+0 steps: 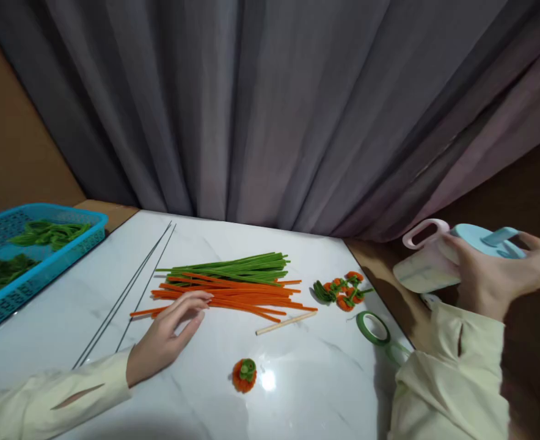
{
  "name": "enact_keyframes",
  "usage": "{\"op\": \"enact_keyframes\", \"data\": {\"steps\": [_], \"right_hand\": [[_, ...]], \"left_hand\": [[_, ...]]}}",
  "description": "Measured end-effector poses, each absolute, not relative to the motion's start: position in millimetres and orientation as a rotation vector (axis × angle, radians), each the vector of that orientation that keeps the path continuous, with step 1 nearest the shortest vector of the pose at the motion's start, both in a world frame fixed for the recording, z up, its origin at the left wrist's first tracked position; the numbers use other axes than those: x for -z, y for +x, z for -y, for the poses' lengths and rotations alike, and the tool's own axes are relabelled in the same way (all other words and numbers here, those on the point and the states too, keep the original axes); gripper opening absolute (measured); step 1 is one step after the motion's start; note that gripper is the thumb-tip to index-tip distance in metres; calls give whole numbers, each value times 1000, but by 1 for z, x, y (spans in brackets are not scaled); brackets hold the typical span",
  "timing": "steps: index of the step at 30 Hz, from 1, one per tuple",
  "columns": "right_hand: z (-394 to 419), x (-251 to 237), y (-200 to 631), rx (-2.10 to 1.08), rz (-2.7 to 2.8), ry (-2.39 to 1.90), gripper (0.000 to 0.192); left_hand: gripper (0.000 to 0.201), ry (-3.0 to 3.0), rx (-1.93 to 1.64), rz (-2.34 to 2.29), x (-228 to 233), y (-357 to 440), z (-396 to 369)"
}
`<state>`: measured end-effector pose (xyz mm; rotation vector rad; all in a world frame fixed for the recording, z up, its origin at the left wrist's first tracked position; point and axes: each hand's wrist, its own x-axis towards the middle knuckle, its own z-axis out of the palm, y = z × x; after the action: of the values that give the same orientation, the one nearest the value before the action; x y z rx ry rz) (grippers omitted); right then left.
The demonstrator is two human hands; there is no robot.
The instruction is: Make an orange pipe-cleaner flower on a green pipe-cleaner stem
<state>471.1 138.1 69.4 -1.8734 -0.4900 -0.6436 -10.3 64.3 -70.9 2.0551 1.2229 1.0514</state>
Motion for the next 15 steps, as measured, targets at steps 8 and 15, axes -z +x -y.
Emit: {"op": "enact_keyframes", "data": {"steps": [8,15], "right_hand": [[-144,-24,493,506,494,-2060,77],[-135,-21,491,513,728,-2049,97]], "left_hand": [[23,2544,-748,-889,48,12,-44],[56,2472,-412,-984,55,38,-40]]}}
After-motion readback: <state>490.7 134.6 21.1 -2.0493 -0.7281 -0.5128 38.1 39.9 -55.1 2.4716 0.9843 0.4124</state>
